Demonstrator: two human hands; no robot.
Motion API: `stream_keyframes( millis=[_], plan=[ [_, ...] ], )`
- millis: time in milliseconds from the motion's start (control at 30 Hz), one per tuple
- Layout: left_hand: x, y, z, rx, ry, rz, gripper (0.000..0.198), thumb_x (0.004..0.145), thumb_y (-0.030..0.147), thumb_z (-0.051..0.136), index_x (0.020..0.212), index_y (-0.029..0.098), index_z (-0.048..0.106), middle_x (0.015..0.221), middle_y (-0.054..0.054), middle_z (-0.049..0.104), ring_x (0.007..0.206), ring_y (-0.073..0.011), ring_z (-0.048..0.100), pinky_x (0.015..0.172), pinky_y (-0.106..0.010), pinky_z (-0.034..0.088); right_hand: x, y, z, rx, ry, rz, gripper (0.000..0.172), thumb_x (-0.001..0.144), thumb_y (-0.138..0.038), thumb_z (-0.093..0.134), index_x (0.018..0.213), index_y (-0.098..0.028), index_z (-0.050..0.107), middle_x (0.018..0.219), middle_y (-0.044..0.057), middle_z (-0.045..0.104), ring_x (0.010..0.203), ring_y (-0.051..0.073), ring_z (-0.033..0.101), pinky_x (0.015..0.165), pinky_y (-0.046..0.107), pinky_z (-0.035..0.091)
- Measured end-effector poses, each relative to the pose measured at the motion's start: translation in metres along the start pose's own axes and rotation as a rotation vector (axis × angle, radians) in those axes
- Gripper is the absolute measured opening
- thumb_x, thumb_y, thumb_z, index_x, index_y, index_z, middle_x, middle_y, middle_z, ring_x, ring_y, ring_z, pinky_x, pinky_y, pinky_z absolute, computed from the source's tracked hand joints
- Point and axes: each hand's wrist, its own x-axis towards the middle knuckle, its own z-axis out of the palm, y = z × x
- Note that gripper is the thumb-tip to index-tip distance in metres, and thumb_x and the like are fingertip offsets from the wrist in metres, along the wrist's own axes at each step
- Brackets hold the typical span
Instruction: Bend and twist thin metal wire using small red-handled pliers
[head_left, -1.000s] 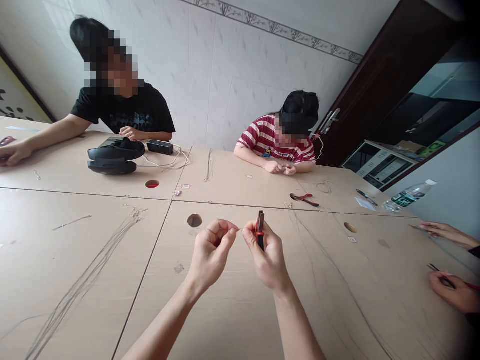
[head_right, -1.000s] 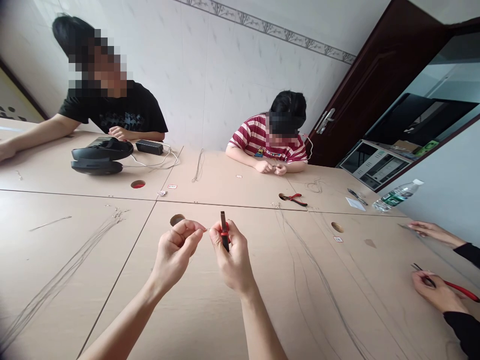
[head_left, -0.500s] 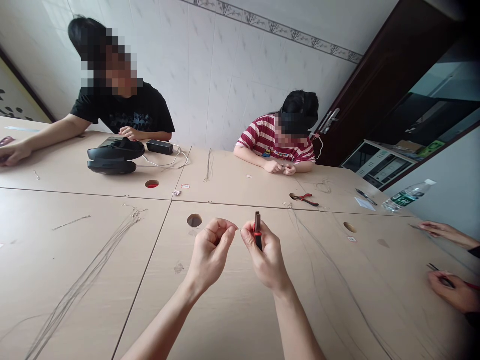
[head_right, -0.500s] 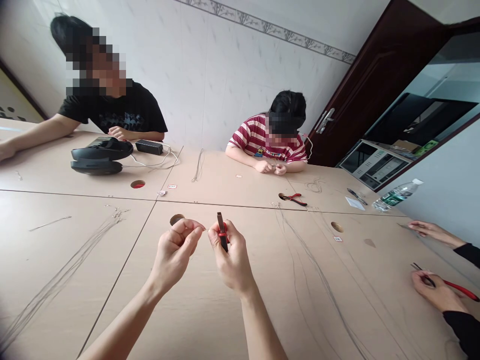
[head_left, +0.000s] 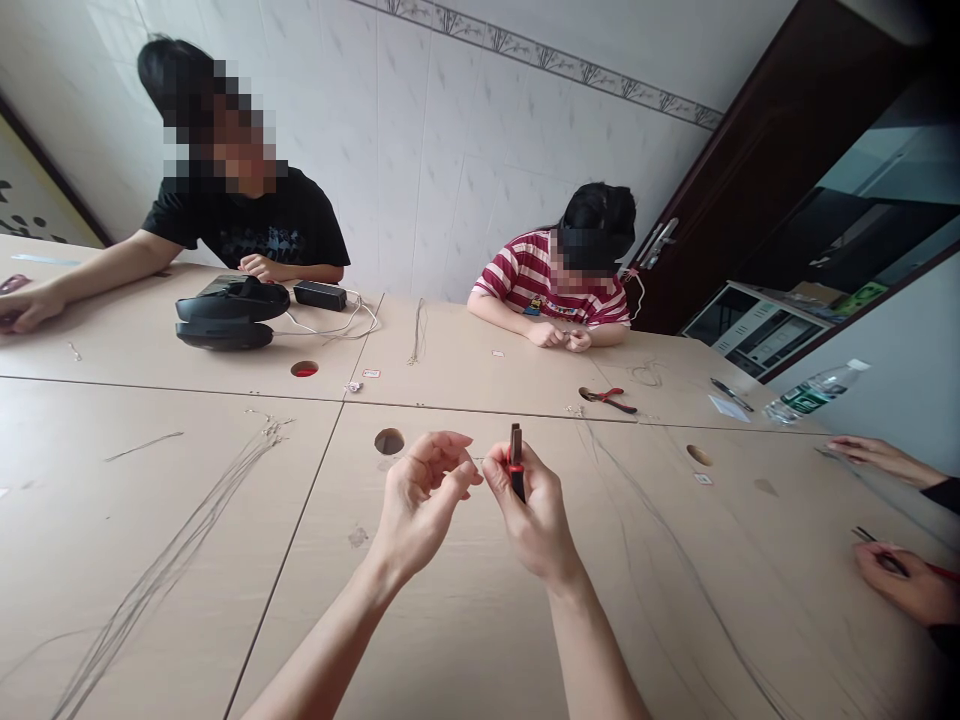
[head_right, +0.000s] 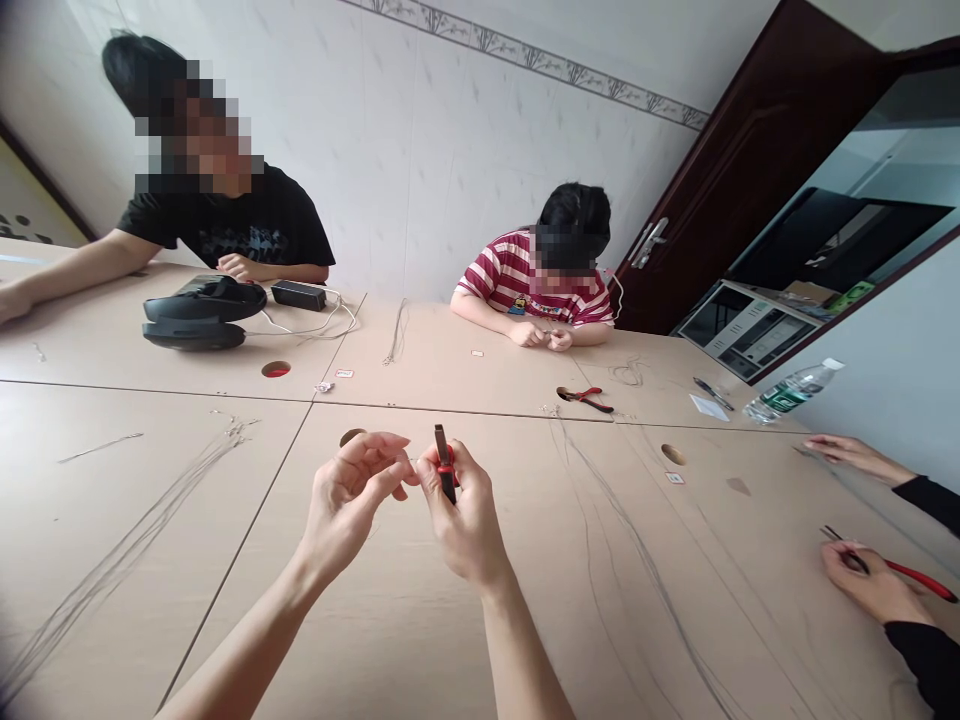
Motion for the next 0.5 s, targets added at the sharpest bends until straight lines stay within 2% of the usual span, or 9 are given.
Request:
stream_keyframes(
  millis=[233, 500],
  plan=[
    [0.0012, -0.0017, 0.0004, 0.021, -0.050, -0.027, 0.010, 0.086, 0.027, 0.065, 0.089, 0.017, 0.062, 0.081, -0.002, 0.068, 0.072, -0.0130, 0.065, 0.062, -0.023, 0.052, -0.0009, 0.0034, 0.0014, 0.084, -0.041, 0.007, 0.020, 0.097, -0.033, 0.051, 0.081, -0.021, 0.049, 0.071, -0.003, 0.048, 0.063, 0.012, 0.041, 0.060, 0.025, 0.036],
    [0.0008, -0.0030, 0.0011, -0.017, -0.074, -0.018, 0.016, 0.091, 0.028, 0.058, 0.079, 0.016, 0.059, 0.072, -0.001, 0.065, 0.067, -0.0119, 0.064, 0.060, -0.023, 0.053, -0.0006, 0.0002, 0.0019, 0.108, -0.047, 0.007, 0.020, 0.096, -0.032, 0.052, 0.080, -0.021, 0.048, 0.070, -0.003, 0.047, 0.065, 0.012, 0.046, 0.062, 0.025, 0.039]
  ],
)
